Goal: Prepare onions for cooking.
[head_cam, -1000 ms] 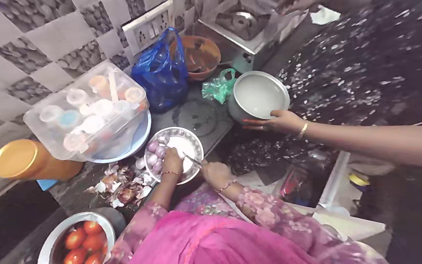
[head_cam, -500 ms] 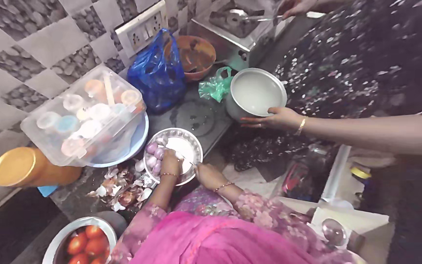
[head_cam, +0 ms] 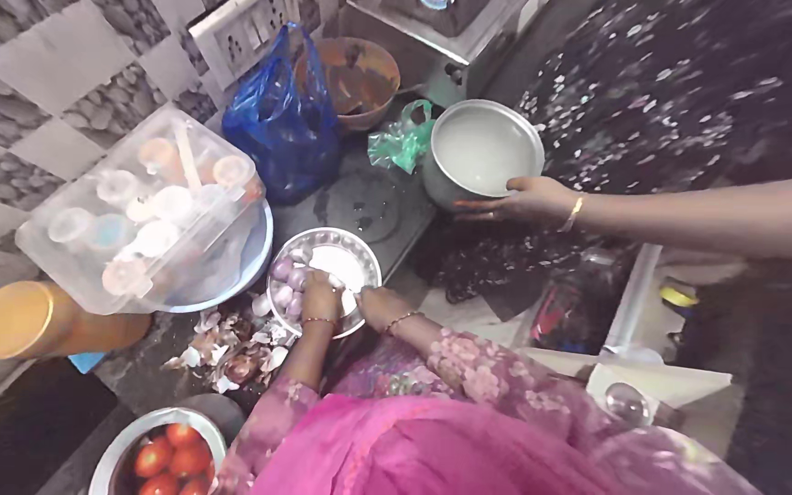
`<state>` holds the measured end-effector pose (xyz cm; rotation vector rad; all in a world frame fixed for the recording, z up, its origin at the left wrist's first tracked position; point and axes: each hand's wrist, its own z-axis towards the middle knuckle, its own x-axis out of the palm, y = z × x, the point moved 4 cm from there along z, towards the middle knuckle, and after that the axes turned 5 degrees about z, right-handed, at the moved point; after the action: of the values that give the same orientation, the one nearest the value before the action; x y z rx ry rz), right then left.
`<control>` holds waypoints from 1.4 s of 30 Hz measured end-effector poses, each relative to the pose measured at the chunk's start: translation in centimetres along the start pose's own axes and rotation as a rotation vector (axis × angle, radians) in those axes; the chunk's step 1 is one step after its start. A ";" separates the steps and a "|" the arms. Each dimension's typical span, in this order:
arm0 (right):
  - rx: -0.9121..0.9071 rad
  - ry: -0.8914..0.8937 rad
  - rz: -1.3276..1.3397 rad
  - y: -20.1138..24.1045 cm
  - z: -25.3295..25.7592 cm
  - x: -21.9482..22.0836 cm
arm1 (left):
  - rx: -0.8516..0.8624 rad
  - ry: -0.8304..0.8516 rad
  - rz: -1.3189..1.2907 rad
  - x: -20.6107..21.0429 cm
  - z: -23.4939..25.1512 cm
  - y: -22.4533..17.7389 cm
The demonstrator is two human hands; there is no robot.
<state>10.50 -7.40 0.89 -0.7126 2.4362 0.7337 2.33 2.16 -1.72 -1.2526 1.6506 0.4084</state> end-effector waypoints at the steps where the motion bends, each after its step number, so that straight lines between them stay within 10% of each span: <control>1: -0.003 0.007 -0.006 0.0 0.0 0.0 | -0.006 -0.004 -0.002 0.1 0.0 0.0; 20: 0.070 0.019 -0.273 -1.9 -3.4 -0.7 | -0.026 -0.003 -0.022 0.5 0.1 -0.2; 31: -0.214 -0.129 0.161 -3.5 -4.6 -1.6 | 0.057 0.002 -0.092 -0.3 -0.3 0.4; 42: -0.020 -0.148 -0.043 -0.8 -2.7 1.2 | 0.053 -0.033 -0.094 0.0 -0.1 0.3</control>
<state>9.30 -10.03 1.95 -0.6916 2.2758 0.7673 2.01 2.18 -1.76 -1.2714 1.5585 0.3242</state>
